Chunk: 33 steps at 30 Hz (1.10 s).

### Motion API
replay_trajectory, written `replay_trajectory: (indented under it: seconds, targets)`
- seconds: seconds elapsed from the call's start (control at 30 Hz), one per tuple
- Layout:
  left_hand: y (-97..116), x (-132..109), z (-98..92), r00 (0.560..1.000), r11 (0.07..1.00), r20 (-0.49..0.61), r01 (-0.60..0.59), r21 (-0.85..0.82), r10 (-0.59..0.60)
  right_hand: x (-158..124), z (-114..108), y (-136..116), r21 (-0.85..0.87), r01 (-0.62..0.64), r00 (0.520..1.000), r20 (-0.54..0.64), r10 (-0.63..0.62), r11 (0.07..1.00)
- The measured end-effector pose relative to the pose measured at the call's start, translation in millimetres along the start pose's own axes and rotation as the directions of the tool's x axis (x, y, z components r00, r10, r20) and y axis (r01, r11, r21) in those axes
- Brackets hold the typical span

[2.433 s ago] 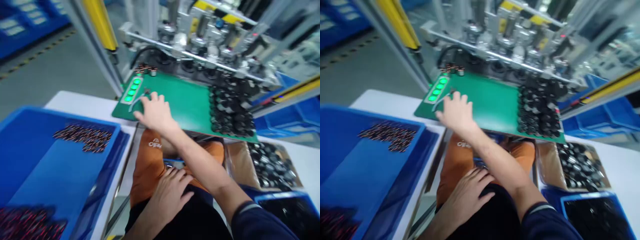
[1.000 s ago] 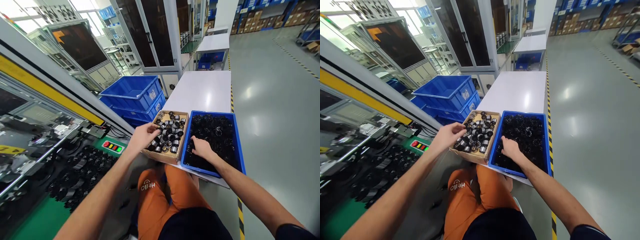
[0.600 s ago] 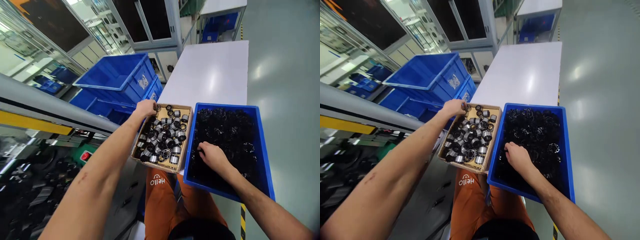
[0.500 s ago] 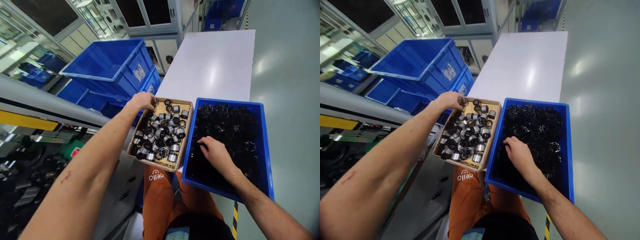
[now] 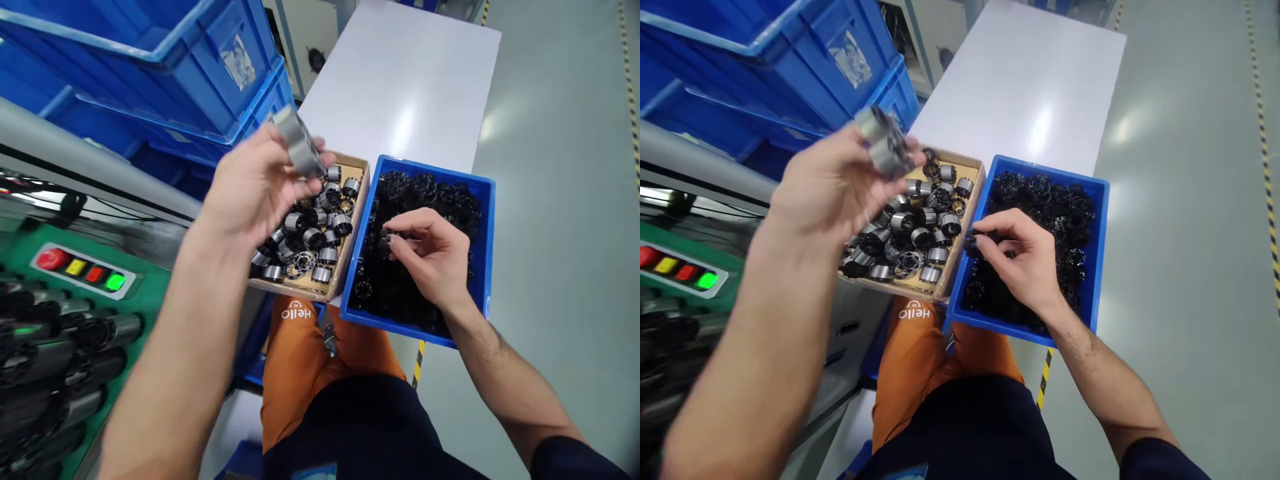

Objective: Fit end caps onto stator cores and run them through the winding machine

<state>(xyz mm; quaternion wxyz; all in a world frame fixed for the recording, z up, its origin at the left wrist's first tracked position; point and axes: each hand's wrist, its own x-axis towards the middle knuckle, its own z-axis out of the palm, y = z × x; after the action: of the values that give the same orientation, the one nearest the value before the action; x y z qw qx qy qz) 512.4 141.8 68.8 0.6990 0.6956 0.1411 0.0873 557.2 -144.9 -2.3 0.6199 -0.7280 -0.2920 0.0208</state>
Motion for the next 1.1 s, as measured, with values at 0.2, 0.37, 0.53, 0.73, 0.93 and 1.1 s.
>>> replay_trajectory:
  seconds: [0.2,0.37,0.53,0.73,0.93,1.1]
  targets:
    - [-50.3,-88.9,55.5,0.988,0.894,0.01,0.141,-0.424,-0.151,18.5,23.4,-36.8,0.151,0.121,0.987,0.085,-0.135,0.981]
    - [-78.5,-107.6,57.6,0.984,0.885,-0.053,0.129,-0.448,-0.17,17.9,54.5,-19.5,0.17,0.087,0.989,0.101,-0.105,0.982]
    - [-88.8,-110.2,53.8,0.984,0.889,-0.048,0.136,-0.437,-0.174,11.0,72.8,-7.0,0.138,0.032,0.997,0.069,-0.042,0.99]
    - [-90.8,-108.0,59.7,0.994,0.898,-0.052,0.063,-0.436,-0.095,5.8,76.1,-2.6,0.101,-0.014,1.0,0.015,0.013,0.995]
    - [-88.9,-112.4,60.0,0.994,0.915,-0.052,0.064,-0.399,-0.092,4.4,72.6,0.6,0.076,0.104,0.991,0.073,-0.11,0.992]
    - [-91.6,-117.4,63.4,0.989,0.97,-0.147,-0.045,-0.239,0.01,1.3,72.3,1.3,0.121,-0.04,0.996,0.078,0.031,0.992]
